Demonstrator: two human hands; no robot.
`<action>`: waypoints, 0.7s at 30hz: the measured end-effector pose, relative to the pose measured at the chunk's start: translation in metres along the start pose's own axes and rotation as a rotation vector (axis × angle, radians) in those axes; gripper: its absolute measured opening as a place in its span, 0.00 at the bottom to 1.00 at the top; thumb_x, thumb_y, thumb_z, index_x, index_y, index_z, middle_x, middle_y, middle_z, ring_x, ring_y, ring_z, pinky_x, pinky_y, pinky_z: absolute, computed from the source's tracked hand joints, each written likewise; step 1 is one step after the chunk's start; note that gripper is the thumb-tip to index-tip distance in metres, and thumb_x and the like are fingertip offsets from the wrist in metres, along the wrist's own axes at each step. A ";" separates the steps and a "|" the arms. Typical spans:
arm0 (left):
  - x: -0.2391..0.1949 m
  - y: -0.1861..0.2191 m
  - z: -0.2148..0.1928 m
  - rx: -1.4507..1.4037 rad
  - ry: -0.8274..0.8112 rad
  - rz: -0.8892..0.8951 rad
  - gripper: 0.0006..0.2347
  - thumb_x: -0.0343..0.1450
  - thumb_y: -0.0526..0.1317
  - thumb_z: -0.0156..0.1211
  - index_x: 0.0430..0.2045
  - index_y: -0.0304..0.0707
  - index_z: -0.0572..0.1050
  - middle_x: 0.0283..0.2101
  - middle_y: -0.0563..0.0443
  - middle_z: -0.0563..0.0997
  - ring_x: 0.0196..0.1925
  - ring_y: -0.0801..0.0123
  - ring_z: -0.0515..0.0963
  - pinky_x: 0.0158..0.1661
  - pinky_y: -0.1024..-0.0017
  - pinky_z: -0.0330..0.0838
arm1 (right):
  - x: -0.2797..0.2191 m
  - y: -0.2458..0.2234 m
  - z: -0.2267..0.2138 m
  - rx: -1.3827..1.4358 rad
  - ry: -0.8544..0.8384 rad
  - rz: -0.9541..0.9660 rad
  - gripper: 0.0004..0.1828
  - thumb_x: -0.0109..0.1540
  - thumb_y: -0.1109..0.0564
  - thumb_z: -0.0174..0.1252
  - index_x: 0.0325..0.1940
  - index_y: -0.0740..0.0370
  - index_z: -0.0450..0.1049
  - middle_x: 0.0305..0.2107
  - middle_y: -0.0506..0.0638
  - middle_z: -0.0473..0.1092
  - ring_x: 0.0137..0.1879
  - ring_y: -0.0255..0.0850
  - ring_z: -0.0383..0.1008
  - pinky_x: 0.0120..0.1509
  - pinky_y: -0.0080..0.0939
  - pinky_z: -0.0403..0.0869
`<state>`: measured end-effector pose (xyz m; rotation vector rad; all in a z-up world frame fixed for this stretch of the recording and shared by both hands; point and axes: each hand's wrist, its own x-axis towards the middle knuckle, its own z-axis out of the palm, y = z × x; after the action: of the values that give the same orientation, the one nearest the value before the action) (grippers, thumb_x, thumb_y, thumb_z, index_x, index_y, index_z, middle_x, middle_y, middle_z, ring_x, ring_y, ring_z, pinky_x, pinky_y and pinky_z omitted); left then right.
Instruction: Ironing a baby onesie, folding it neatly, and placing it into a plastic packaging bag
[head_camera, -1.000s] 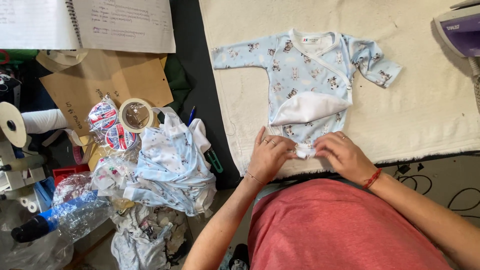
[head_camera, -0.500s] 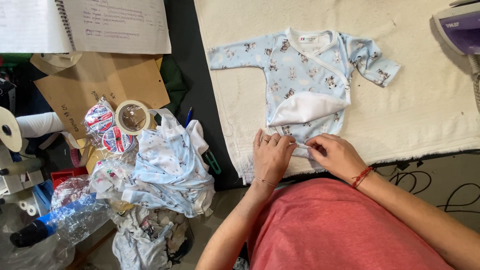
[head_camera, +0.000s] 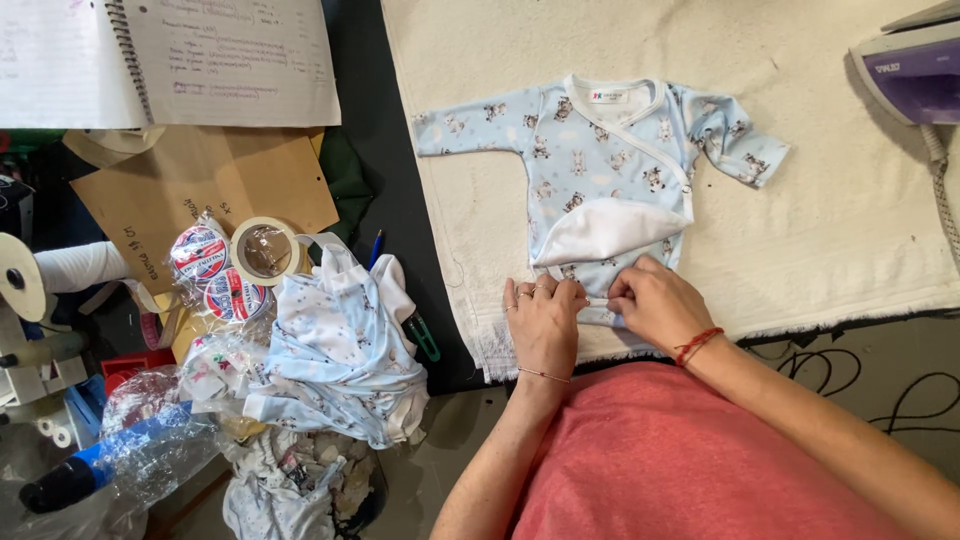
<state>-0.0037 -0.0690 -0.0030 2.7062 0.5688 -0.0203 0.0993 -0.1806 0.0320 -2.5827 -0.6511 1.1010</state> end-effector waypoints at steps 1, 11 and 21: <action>0.000 -0.001 0.003 -0.001 0.002 0.001 0.05 0.60 0.48 0.54 0.21 0.54 0.69 0.24 0.58 0.69 0.33 0.64 0.72 0.53 0.56 0.53 | 0.008 0.005 0.008 -0.001 0.002 0.000 0.03 0.49 0.54 0.55 0.26 0.51 0.71 0.26 0.46 0.67 0.38 0.45 0.71 0.42 0.42 0.70; 0.004 -0.003 -0.004 -0.069 0.005 -0.068 0.06 0.57 0.47 0.59 0.20 0.54 0.70 0.25 0.57 0.70 0.34 0.59 0.73 0.54 0.52 0.50 | 0.032 0.011 0.022 -0.108 -0.044 0.028 0.07 0.47 0.52 0.53 0.26 0.50 0.64 0.28 0.48 0.66 0.43 0.48 0.70 0.42 0.47 0.70; -0.003 -0.009 -0.012 -0.137 -0.035 -0.169 0.05 0.58 0.51 0.58 0.19 0.59 0.72 0.26 0.59 0.70 0.36 0.60 0.72 0.56 0.52 0.48 | 0.009 -0.023 0.005 -0.014 -0.008 -0.205 0.04 0.49 0.55 0.54 0.26 0.56 0.71 0.26 0.55 0.66 0.41 0.52 0.69 0.44 0.46 0.68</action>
<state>-0.0103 -0.0582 0.0051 2.5142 0.7587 -0.0707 0.0944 -0.1563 0.0328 -2.4579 -0.9049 1.0444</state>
